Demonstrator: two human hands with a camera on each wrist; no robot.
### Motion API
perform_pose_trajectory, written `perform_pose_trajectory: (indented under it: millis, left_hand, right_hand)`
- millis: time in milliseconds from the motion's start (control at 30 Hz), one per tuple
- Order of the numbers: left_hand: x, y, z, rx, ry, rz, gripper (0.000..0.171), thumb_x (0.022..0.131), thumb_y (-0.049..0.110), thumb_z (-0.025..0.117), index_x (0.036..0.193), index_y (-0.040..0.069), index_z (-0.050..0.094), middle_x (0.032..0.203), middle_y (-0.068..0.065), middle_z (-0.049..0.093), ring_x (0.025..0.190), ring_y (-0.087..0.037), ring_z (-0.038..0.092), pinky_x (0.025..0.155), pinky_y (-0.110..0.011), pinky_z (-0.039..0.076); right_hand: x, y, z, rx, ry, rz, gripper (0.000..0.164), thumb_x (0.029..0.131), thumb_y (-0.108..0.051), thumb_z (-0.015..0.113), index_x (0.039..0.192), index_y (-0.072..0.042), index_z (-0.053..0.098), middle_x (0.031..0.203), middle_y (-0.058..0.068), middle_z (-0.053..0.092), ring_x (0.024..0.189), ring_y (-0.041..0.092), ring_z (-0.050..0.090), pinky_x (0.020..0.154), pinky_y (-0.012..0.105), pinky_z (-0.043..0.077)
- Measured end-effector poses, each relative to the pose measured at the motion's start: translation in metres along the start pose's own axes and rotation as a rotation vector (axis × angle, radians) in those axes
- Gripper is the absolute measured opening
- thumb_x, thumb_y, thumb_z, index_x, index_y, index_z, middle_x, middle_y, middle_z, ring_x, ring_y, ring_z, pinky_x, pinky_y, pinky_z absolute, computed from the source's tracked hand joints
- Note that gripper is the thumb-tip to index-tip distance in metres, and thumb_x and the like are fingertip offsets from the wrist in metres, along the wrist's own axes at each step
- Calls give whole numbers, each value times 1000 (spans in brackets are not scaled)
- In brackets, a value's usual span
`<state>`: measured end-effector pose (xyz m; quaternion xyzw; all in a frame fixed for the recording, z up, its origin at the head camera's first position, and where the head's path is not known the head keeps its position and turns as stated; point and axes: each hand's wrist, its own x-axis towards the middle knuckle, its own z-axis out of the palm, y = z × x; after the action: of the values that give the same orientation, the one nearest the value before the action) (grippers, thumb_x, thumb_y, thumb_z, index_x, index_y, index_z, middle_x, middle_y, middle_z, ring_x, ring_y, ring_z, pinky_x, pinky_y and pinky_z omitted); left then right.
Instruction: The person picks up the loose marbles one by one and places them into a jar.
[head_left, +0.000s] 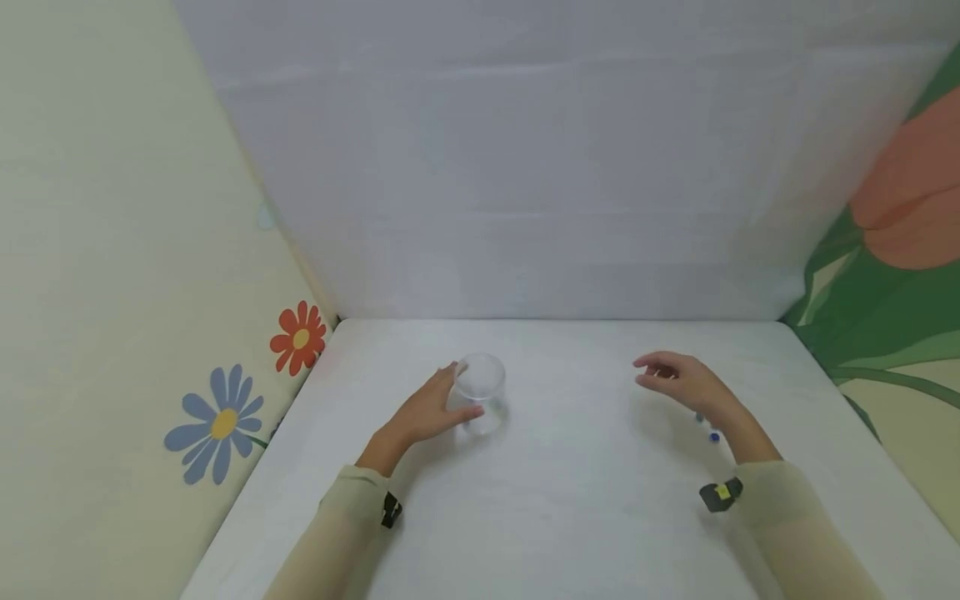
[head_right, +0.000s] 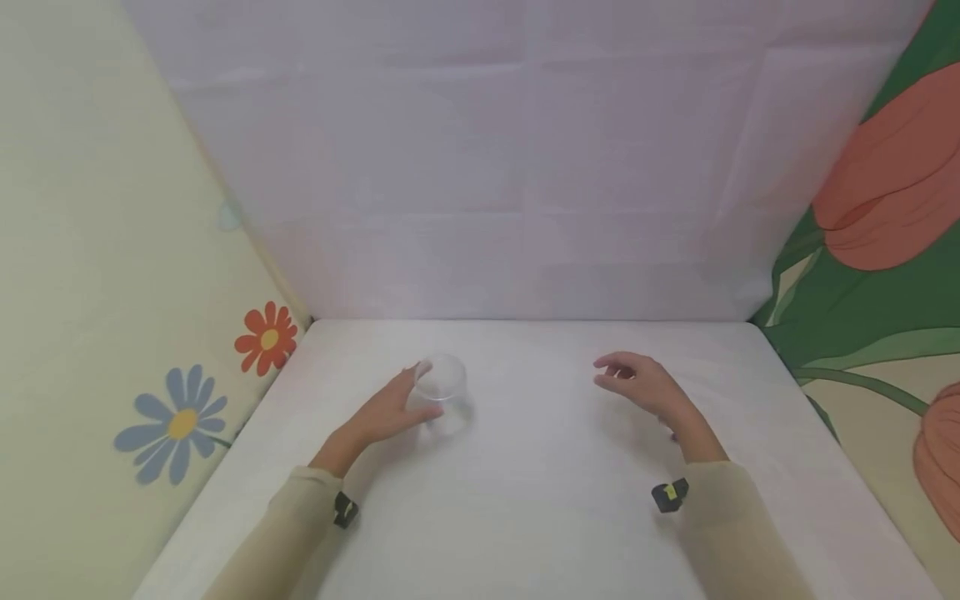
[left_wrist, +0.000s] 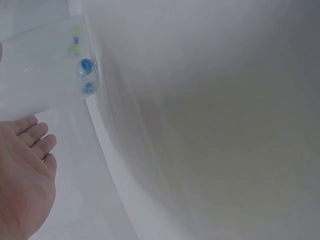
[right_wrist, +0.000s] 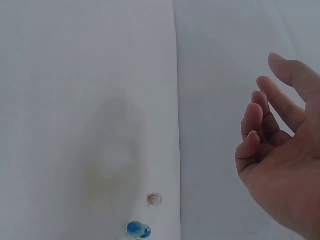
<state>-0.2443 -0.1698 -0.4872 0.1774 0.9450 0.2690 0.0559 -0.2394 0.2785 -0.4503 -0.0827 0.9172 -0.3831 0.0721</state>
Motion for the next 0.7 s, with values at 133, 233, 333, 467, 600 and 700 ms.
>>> perform_pose_trajectory:
  millis: [133,233,333,467,600,700]
  left_hand:
    - [1,1,-1,-2,-10,-12,99,89,67,65,162,14,24,168,-14,20,154,-38,18,121,-60,20]
    - [1,1,-1,2,-16,-18,100,88,69,64,163,15,23,168,-13,19,154,-38,17,121,-60,20]
    - [3,-1,0,13,-16,-20,101,88,70,63,163,15,23,168,-13,18,155,-37,16,121,-60,20]
    - [4,-3,1,17,-14,-20,100,88,69,63,163,16,24,168,-13,19,154,-37,16,121,-60,20]
    - [3,-3,0,7,-13,-21,98,89,66,65,162,15,24,168,-13,19,154,-38,17,121,-60,20]
    - [3,-3,-1,1,-16,-22,98,89,65,65,162,15,24,168,-13,19,154,-38,16,121,-60,20]
  right_hand:
    - [-7,9,-10,-1,0,44,48,100,-37,65,139,-10,59,117,13,61,103,28,55,73,34,51]
    - [-12,16,-17,-10,6,56,50,100,-38,64,140,-9,58,118,14,60,103,28,55,70,34,51]
    - [-17,26,-23,-25,15,43,50,101,-38,63,140,-6,57,117,14,61,102,26,56,73,33,50]
    - [-22,41,-27,-38,22,25,51,101,-37,64,139,-4,57,114,13,63,100,25,57,75,33,51]
    - [-27,55,-29,-46,19,20,51,101,-35,64,138,-1,57,115,15,63,99,24,57,75,33,50]
    - [-30,63,-30,-50,7,30,52,101,-36,64,139,-2,57,119,17,61,100,24,57,77,31,49]
